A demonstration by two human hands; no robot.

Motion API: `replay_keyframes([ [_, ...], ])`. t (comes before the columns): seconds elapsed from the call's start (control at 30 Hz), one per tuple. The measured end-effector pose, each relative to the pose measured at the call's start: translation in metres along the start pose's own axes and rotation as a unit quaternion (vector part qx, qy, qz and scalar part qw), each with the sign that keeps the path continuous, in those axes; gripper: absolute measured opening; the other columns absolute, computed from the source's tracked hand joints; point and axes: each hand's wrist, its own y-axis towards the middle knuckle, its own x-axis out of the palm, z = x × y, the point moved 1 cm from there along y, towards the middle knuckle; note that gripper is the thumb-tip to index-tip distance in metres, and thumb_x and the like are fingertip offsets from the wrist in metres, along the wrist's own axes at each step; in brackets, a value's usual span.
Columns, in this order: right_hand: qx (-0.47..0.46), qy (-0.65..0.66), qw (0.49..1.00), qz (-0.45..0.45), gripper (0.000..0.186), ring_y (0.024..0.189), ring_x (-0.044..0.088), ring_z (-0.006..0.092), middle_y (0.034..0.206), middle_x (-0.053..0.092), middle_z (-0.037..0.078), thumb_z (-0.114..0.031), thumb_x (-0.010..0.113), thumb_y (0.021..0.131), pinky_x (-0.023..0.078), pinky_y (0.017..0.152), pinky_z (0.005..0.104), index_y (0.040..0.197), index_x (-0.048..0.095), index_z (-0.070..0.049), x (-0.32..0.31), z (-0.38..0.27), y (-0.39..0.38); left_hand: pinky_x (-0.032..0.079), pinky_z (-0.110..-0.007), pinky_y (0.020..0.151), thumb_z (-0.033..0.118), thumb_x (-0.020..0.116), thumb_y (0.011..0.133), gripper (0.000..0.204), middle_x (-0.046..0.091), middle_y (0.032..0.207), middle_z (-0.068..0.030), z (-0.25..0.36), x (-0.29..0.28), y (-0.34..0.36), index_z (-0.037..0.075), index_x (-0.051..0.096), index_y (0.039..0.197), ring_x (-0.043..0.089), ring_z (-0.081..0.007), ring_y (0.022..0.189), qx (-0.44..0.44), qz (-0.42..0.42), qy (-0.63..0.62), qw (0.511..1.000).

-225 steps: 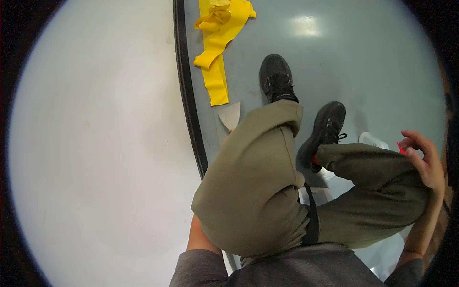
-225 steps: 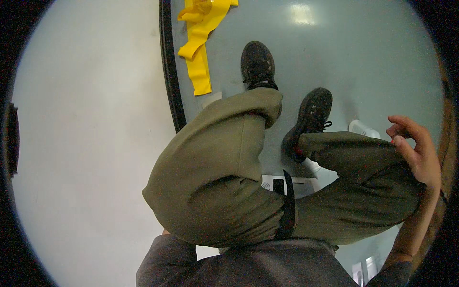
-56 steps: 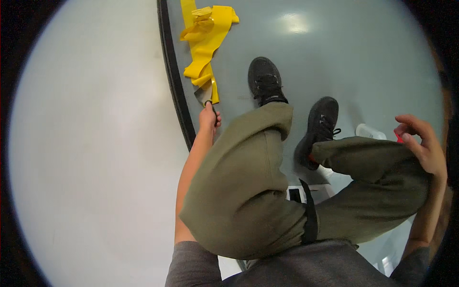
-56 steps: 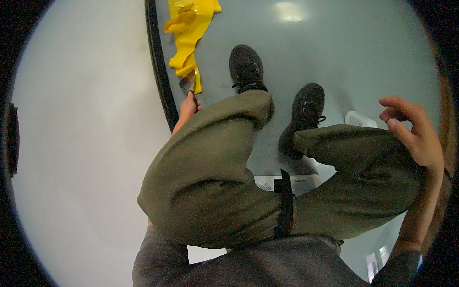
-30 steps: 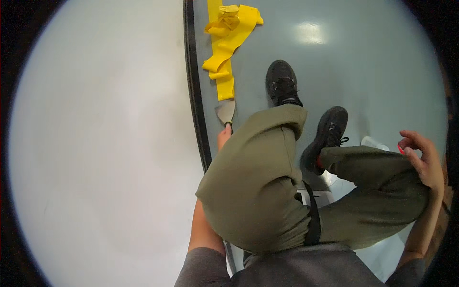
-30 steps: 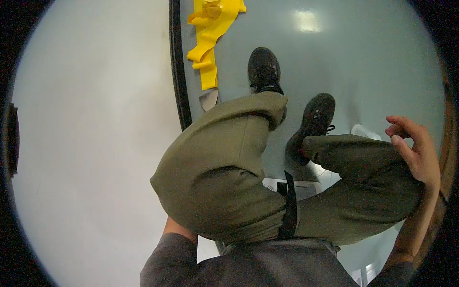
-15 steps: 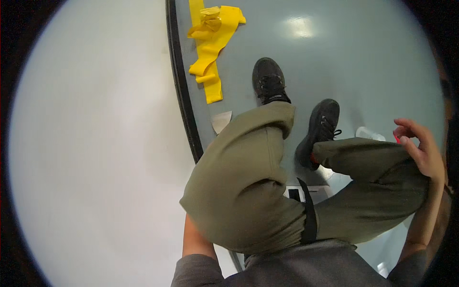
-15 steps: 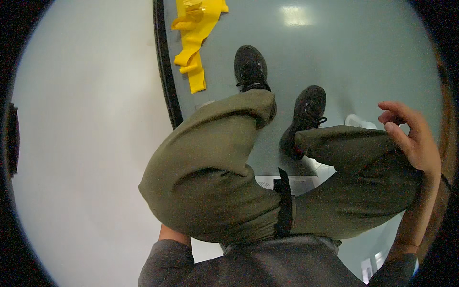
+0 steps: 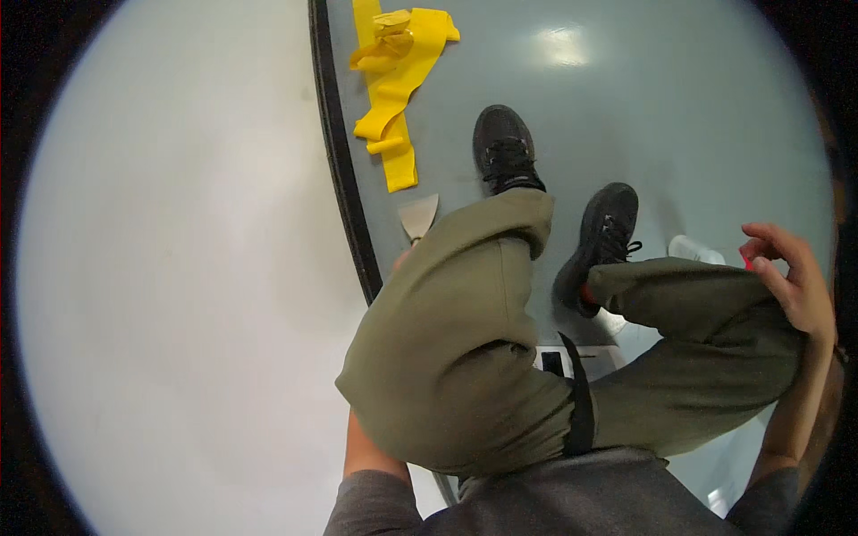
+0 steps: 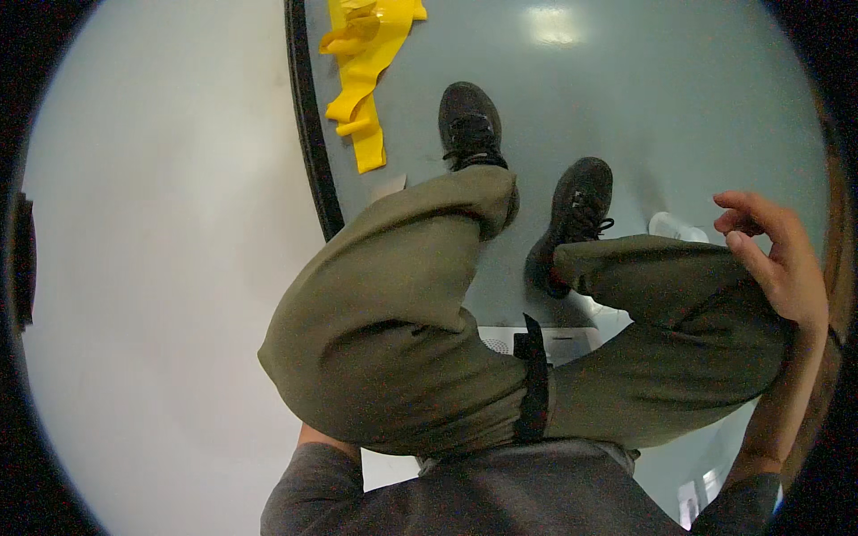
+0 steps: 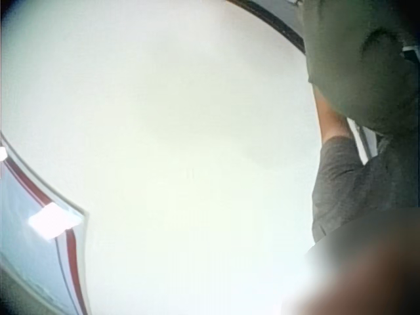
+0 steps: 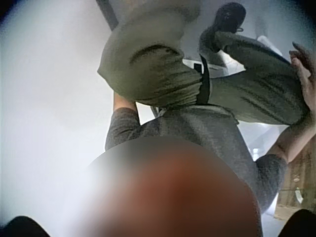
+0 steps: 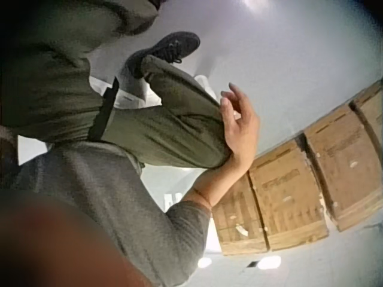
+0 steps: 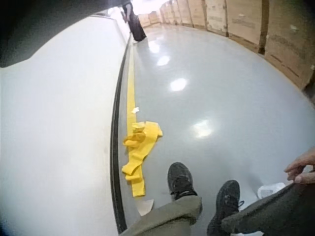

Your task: Remove yellow floor marking tape using a scraper and cleaning solution.

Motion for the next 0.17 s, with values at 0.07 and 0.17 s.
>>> replay_keyframes([
  [0.07, 0.025, 0.016, 0.999, -0.019, 0.033, 0.09, 0.056, 0.0163, 0.094, 0.061, 0.008, -0.011, 0.058, 0.083, 0.042, 0.084, 0.0302, 0.116, 0.055, -0.004, -0.001, -0.001, 0.003, 0.039, -0.046, 0.077, 0.045, 0.05, 0.087, 0.057, 0.063, 0.098, -0.0227, -0.001, -0.006, -0.003, 0.004, 0.04, 0.125, 0.06, -0.0328, 0.089, -0.008, 0.011, 0.003, 1.0],
  [0.17, 0.001, 0.007, 1.0, -0.022, 0.034, 0.089, 0.055, 0.0162, 0.095, 0.061, 0.008, -0.011, 0.058, 0.083, 0.042, 0.084, 0.0304, 0.116, 0.055, -0.004, -0.004, -0.014, 0.002, 0.039, -0.047, 0.08, 0.047, 0.052, 0.086, 0.066, 0.063, 0.101, -0.0236, 0.002, -0.017, -0.01, 0.006, 0.034, 0.134, 0.061, -0.0329, 0.093, -0.017, 0.025, 0.01, 1.0],
])
